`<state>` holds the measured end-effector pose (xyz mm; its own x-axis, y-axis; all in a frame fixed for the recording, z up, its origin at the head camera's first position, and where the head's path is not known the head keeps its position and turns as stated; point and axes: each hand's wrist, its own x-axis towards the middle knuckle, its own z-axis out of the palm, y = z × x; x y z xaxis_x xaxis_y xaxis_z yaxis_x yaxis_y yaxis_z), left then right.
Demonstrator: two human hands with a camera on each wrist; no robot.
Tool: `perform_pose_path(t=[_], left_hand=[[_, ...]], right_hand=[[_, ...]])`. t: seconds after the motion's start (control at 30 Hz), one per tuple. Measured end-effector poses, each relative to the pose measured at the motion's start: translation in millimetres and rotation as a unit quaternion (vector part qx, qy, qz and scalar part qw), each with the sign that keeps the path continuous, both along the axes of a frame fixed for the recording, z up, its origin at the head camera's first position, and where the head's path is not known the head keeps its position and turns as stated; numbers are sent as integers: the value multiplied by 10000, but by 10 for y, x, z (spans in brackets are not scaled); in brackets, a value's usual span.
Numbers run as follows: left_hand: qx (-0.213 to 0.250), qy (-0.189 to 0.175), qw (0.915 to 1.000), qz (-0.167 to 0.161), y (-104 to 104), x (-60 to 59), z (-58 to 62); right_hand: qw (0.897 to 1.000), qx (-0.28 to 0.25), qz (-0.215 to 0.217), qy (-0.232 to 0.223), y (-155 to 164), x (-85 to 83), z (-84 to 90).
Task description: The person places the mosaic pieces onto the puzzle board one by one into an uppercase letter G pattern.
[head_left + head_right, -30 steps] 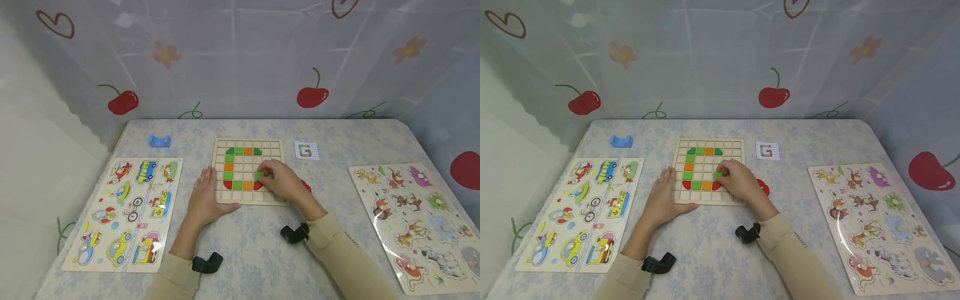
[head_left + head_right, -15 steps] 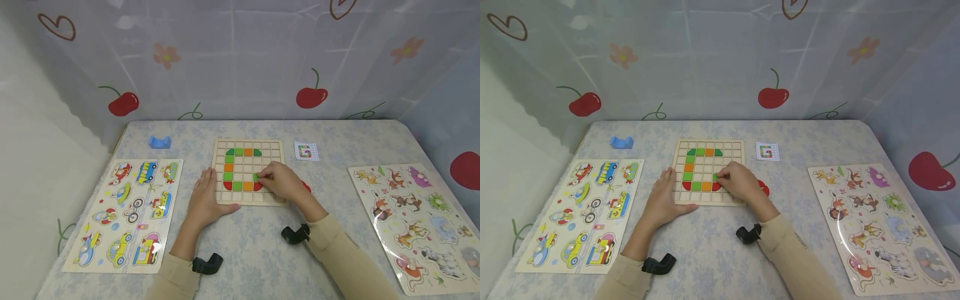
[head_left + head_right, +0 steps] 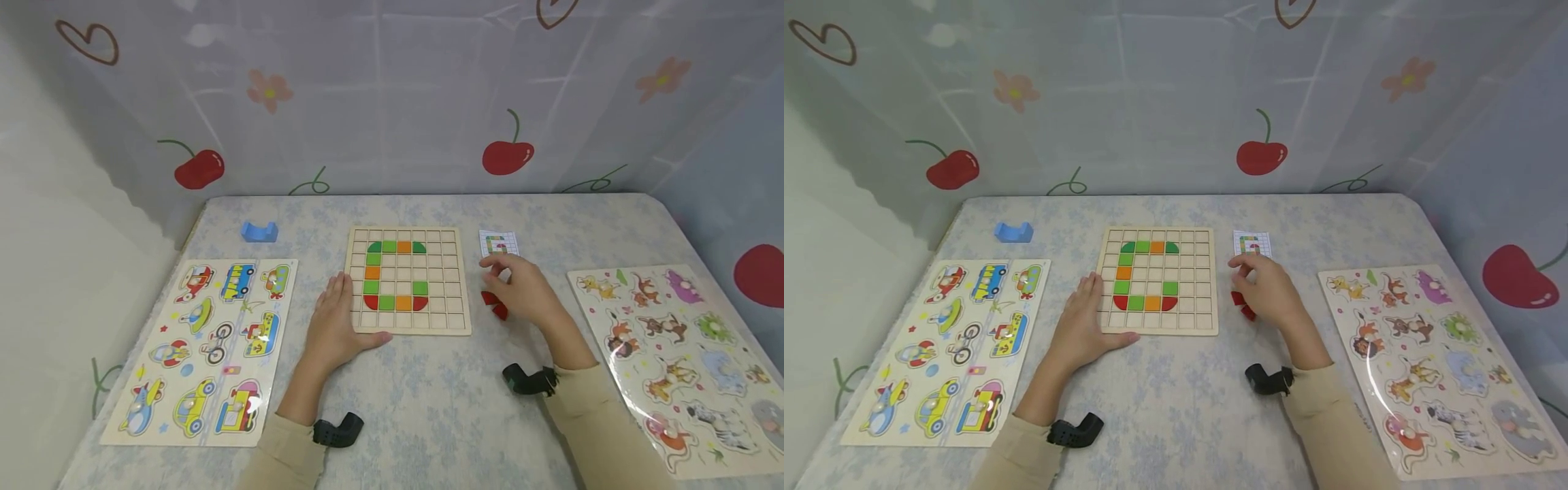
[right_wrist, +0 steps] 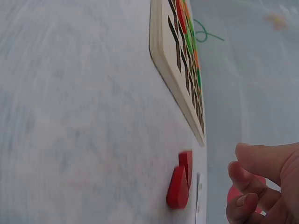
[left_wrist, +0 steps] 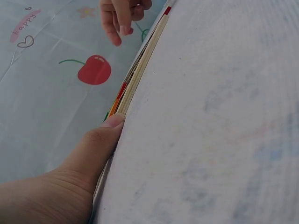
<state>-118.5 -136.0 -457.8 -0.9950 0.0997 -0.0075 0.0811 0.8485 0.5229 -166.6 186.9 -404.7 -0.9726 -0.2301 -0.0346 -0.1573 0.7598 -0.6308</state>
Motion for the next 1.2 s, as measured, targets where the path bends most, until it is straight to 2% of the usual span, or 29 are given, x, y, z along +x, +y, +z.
perform_pose_path(t=[0.13, 0.27, 0.43, 0.63, 1.0, 1.2], left_hand=[[-13, 9, 10000, -26, -1, -1, 2], [5, 14, 10000, -19, -6, 0, -8], [7, -14, 10000, -12, -10, 4, -23], [23, 11, 10000, -27, -7, 0, -21], [-7, 28, 10000, -19, -8, 2, -18], [-27, 16, 10000, -22, -5, -1, -23]], right_hand=[[9991, 188, -205, -327, 187, 21, 3], [9968, 445, -164, -646, 265, 61, -4], [9933, 733, -5, -891, 283, 135, -8], [9895, 1049, -81, -991, 305, 194, -16], [9952, 422, 221, -861, 328, 200, -83], [9975, 161, 256, -641, 220, 86, -67]])
